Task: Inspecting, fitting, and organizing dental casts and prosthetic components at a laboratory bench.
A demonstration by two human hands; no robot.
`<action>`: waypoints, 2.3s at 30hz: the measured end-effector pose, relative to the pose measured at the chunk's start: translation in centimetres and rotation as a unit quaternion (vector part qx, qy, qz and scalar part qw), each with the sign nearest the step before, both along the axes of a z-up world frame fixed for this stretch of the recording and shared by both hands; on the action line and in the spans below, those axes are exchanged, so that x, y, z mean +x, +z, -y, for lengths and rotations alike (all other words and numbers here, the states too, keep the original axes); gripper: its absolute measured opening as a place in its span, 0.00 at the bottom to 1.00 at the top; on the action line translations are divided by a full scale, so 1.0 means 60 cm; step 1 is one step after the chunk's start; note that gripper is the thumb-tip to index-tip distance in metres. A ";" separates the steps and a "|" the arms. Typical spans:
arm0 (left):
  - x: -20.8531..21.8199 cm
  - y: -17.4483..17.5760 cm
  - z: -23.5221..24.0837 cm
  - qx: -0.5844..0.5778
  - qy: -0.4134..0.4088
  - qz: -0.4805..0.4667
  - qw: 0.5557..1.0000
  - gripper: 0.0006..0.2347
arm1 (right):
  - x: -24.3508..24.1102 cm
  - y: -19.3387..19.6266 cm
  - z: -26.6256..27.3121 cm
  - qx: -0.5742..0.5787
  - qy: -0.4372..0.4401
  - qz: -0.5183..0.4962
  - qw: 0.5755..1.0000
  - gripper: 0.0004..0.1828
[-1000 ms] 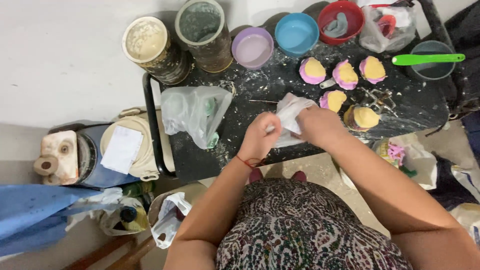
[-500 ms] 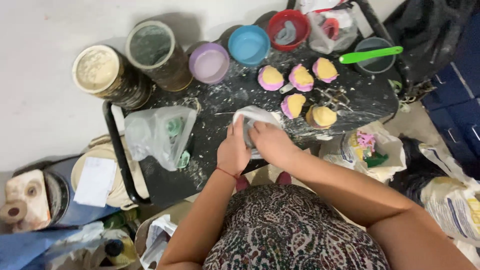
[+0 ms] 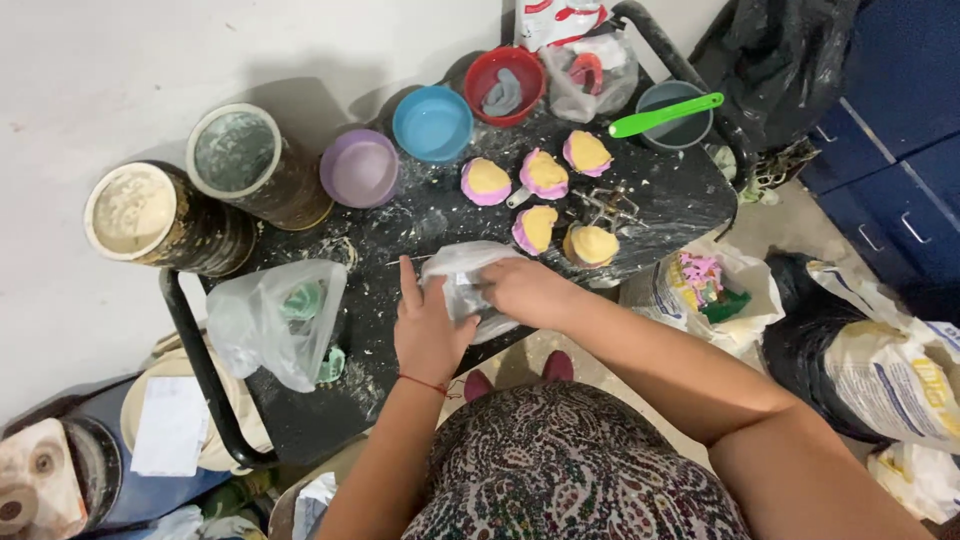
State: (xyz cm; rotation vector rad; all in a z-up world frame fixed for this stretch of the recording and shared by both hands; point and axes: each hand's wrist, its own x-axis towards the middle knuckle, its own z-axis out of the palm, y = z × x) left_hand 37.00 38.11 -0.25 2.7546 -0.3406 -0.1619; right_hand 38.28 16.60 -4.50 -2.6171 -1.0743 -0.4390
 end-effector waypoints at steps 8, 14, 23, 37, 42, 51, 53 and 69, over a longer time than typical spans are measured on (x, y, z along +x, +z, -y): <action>-0.002 0.011 0.025 0.023 -0.100 0.136 0.985 0.34 | -0.077 0.114 0.060 0.200 0.018 0.011 0.980 0.14; -0.003 0.010 0.023 0.039 -0.061 0.157 0.985 0.34 | -0.141 0.038 0.188 0.285 -0.221 -0.003 0.933 0.06; -0.017 0.054 0.025 -0.036 -0.054 0.097 0.993 0.23 | -0.173 -0.028 0.263 0.330 -0.400 -0.032 0.854 0.15; -0.034 0.089 0.033 -0.079 -0.069 0.073 0.992 0.20 | -0.124 -0.032 0.182 0.290 -0.421 -0.086 0.855 0.52; -0.035 0.093 0.043 -0.075 -0.083 0.069 0.991 0.20 | -0.110 -0.055 0.188 0.289 -0.434 -0.033 0.853 0.43; -0.014 0.124 0.114 -0.114 -0.178 0.107 0.972 0.12 | -0.129 0.018 0.220 0.410 -0.404 -0.136 0.806 0.47; 0.009 0.132 0.147 -0.182 -0.249 0.113 0.945 0.14 | -0.134 0.033 0.241 0.392 -0.389 -0.151 0.820 0.48; 0.106 0.123 0.277 -0.387 -0.419 0.023 0.821 0.28 | -0.138 0.187 0.208 0.452 -0.254 -0.318 0.794 0.55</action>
